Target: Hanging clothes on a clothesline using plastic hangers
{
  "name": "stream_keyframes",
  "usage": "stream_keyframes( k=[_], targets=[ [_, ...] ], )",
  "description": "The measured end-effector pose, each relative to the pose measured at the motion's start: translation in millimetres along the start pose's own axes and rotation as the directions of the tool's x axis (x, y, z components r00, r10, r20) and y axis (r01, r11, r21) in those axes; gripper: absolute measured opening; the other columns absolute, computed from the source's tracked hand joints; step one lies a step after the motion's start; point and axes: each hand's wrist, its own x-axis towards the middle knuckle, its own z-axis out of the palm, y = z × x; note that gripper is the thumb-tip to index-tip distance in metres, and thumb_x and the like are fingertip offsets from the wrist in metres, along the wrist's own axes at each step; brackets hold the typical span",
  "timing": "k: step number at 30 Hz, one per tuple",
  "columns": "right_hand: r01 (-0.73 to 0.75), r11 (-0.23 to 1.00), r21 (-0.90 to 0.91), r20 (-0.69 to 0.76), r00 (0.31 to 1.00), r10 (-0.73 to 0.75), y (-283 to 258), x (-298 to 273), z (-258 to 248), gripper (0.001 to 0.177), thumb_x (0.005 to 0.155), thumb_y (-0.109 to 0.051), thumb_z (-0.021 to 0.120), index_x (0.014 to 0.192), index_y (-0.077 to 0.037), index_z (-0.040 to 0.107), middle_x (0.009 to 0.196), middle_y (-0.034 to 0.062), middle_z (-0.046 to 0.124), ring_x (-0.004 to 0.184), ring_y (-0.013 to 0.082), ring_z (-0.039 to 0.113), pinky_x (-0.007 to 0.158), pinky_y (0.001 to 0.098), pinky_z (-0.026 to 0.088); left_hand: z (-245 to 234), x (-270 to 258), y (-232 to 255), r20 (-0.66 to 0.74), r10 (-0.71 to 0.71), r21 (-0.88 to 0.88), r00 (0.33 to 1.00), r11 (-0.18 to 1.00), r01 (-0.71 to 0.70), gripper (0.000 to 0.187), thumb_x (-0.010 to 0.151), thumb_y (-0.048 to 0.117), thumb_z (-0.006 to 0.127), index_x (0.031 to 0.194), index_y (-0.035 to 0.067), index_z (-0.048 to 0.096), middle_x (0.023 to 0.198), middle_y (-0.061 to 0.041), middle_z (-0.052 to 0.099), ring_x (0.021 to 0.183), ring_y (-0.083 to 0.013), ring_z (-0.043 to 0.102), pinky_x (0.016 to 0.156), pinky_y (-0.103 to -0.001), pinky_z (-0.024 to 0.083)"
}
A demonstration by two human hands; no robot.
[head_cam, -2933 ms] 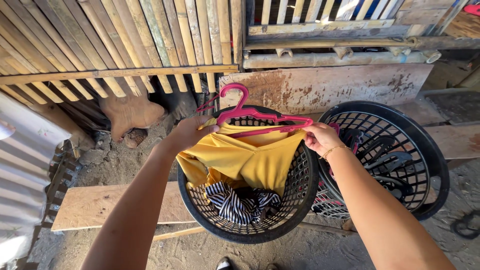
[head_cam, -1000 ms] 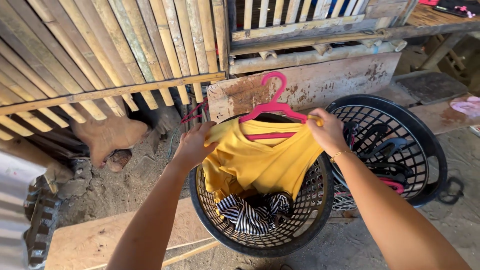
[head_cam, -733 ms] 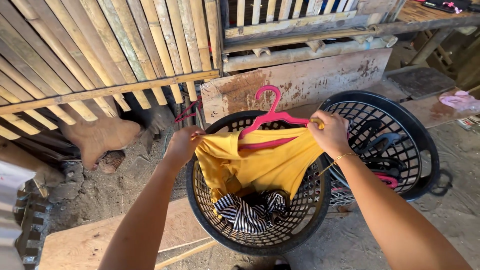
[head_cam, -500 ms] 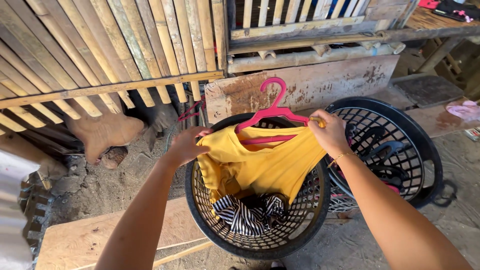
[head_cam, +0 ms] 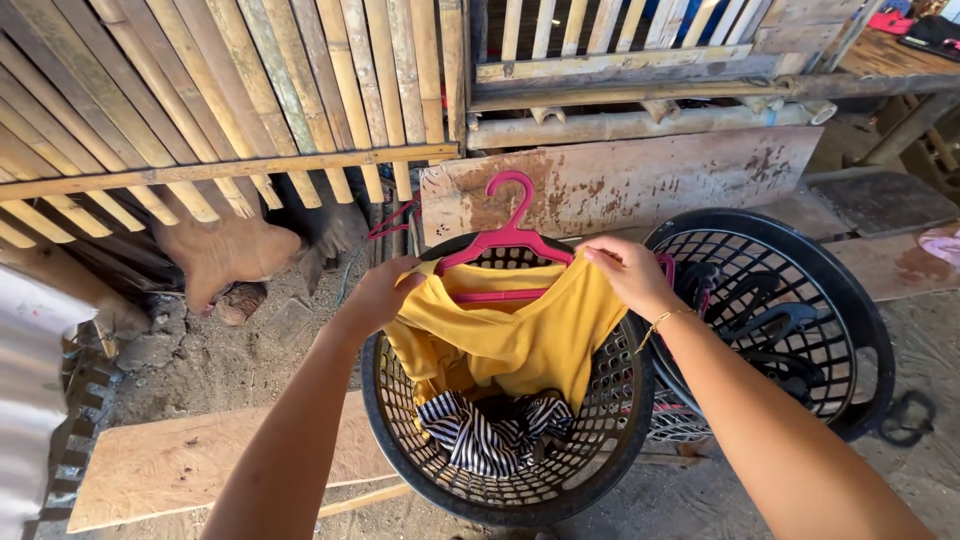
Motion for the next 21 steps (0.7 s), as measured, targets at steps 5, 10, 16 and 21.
stream_keyframes(
  k=[5, 10, 16, 21],
  targets=[
    [0.028, 0.980, 0.199, 0.042, 0.998, -0.037, -23.3, -1.1, 10.2, 0.023, 0.098, -0.019, 0.066, 0.115, -0.010, 0.078, 0.111, 0.0140, 0.077, 0.110, 0.0224, 0.068, 0.099, 0.0384, 0.052, -2.1, -7.9, 5.4, -0.023, -0.004, 0.009, 1.000, 1.000, 0.004, 0.043, 0.105, 0.037, 0.053, 0.141, 0.013, 0.061, 0.131, -0.014, 0.070, 0.125, -0.0376, 0.063, 0.107, -0.049, 0.049],
    [-0.020, 1.000, 0.003, 0.133, 0.991, 0.019, 11.7, 6.7, 25.2, 0.047, 0.097, -0.044, 0.067, 0.132, -0.013, 0.068, 0.124, 0.0140, 0.073, 0.126, 0.0317, 0.062, 0.107, 0.0463, 0.047, 6.1, -23.9, -4.7, -0.064, -0.050, 0.005, 0.997, 0.999, 0.051, 0.044, 0.104, 0.045, 0.056, 0.137, 0.018, 0.063, 0.127, -0.010, 0.071, 0.122, -0.0351, 0.064, 0.105, -0.049, 0.051],
    [0.159, 0.865, -0.475, 0.101, 0.987, -0.126, 68.5, -4.7, 41.2, 0.045, 0.100, -0.048, 0.061, 0.124, -0.010, 0.067, 0.106, 0.0146, 0.075, 0.103, 0.0358, 0.071, 0.093, 0.0489, 0.055, 16.2, -43.3, -3.0, -0.216, -0.089, 0.013, 0.972, 0.996, 0.094, 0.040, 0.099, 0.053, 0.060, 0.127, 0.025, 0.066, 0.118, -0.008, 0.071, 0.118, -0.0359, 0.065, 0.102, -0.051, 0.052],
    [0.193, 0.738, -0.647, 0.030, 0.973, -0.228, 105.3, -17.2, 56.8, 0.037, 0.101, -0.051, 0.056, 0.122, -0.021, 0.062, 0.099, 0.0025, 0.070, 0.104, 0.0250, 0.067, 0.100, 0.0420, 0.047, 23.2, -53.2, 3.3, -0.373, -0.066, 0.072, 0.926, 0.992, 0.100, 0.042, 0.099, 0.052, 0.063, 0.121, 0.017, 0.068, 0.110, -0.012, 0.069, 0.111, -0.0392, 0.067, 0.097, -0.052, 0.053]
  ],
)
